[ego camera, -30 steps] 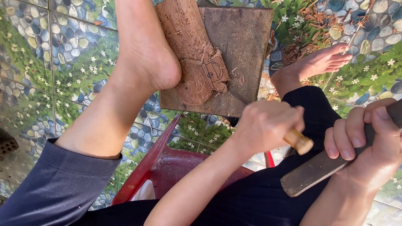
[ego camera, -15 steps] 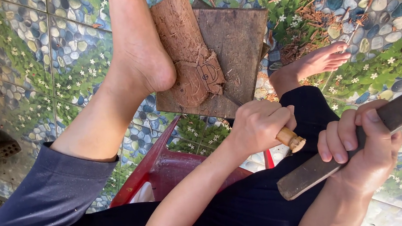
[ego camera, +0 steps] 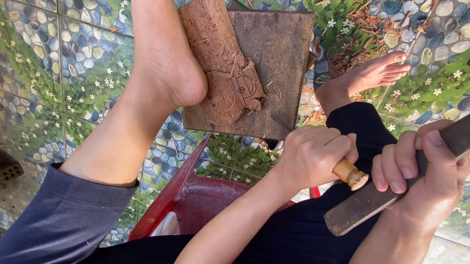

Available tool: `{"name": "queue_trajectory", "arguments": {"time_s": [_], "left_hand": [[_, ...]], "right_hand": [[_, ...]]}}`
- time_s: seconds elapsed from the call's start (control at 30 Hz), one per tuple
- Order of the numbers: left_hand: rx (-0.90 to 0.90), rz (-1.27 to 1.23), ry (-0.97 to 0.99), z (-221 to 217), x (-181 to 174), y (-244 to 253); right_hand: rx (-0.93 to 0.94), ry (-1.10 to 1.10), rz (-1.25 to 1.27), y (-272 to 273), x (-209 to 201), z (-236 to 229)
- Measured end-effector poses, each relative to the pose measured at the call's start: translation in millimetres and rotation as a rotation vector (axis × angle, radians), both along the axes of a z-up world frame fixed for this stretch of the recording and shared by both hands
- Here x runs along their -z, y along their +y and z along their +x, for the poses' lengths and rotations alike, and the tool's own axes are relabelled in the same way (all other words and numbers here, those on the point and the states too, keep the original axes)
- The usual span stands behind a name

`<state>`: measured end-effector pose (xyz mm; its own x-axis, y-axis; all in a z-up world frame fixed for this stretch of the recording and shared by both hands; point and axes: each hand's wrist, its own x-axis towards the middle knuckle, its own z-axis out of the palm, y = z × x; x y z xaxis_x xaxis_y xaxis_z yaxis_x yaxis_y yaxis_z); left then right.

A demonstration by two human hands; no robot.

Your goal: Carving a decorative design into a wooden block using a hammer and chisel while sitting on a low stool.

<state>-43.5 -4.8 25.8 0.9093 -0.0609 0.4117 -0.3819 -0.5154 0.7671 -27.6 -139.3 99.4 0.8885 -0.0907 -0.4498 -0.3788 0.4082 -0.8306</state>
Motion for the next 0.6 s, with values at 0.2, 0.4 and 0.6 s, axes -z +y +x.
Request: {"name": "queue_trajectory", "arguments": {"time_s": [0.2,0.4,0.6], "left_hand": [[-0.031,0.012,-0.013,7.6,1.1,5.4],[-0.051,0.030,-0.031,8.5,3.1,5.5],[-0.056,0.029,-0.004,9.9,0.3,7.7]], "right_hand": [[-0.005,-0.002,-0.007,-0.9,1.1,0.8],[-0.036,0.015,-0.014,-0.8,3.3,0.4],[-0.040,0.008,-0.020,1.4,3.2,1.0]]}}
